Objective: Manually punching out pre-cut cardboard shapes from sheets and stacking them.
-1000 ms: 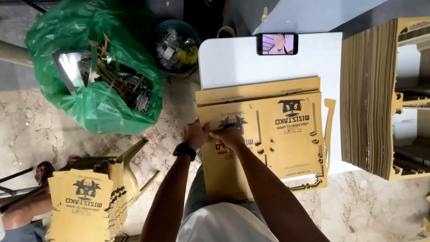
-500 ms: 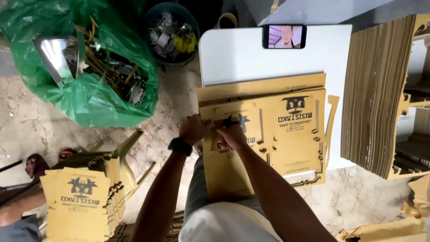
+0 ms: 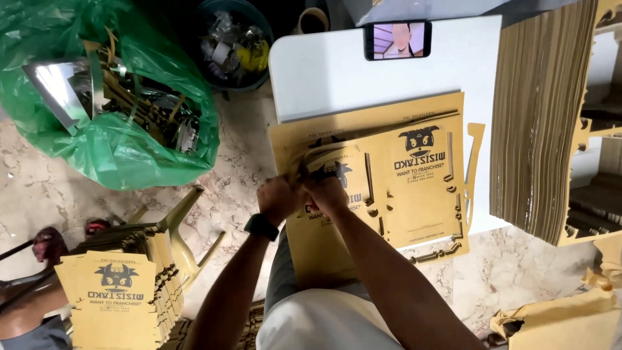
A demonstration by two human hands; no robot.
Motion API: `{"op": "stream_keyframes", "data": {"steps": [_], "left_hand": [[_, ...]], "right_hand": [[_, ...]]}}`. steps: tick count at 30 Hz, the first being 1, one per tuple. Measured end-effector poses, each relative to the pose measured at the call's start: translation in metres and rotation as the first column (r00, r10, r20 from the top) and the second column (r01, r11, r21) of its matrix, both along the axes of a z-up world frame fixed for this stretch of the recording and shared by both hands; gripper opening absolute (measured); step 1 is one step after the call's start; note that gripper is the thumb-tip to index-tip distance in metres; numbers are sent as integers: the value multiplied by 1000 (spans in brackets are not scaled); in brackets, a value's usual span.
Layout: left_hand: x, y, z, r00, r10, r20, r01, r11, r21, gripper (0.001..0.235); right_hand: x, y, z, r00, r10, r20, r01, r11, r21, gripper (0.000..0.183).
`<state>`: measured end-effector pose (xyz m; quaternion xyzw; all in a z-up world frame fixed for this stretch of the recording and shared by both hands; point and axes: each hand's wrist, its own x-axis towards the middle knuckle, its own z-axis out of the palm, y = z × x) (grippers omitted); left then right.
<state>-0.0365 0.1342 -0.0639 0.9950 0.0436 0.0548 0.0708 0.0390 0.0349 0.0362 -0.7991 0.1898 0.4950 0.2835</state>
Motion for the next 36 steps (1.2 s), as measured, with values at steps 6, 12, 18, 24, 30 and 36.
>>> {"op": "stream_keyframes", "data": {"steps": [6, 12, 18, 24, 30, 36], "left_hand": [[4, 9, 39, 942, 121, -314, -221, 926, -307, 42], [43, 57, 76, 776, 14, -631, -343, 848, -403, 53], [61, 65, 56, 843, 8, -538, -474, 482, -737, 49], [45, 56, 12, 860, 118, -497, -508, 302, -807, 37], [28, 41, -17, 981, 183, -65, -171, 658, -733, 23], [41, 65, 0, 1000, 0, 5, 3, 799, -601, 28]], "right_hand": [[-16, -17, -52, 988, 157, -3, -156, 987, -48, 55], [-12, -26, -43, 1000, -31, 3, 30, 989, 143, 57], [3, -15, -59, 924, -377, -65, 375, 860, 347, 63], [4, -7, -84, 830, -554, 65, 499, 789, 357, 61], [9, -1, -78, 756, -650, 80, 604, 739, 298, 44], [9, -2, -65, 792, -603, 96, 536, 761, 366, 48]]}}
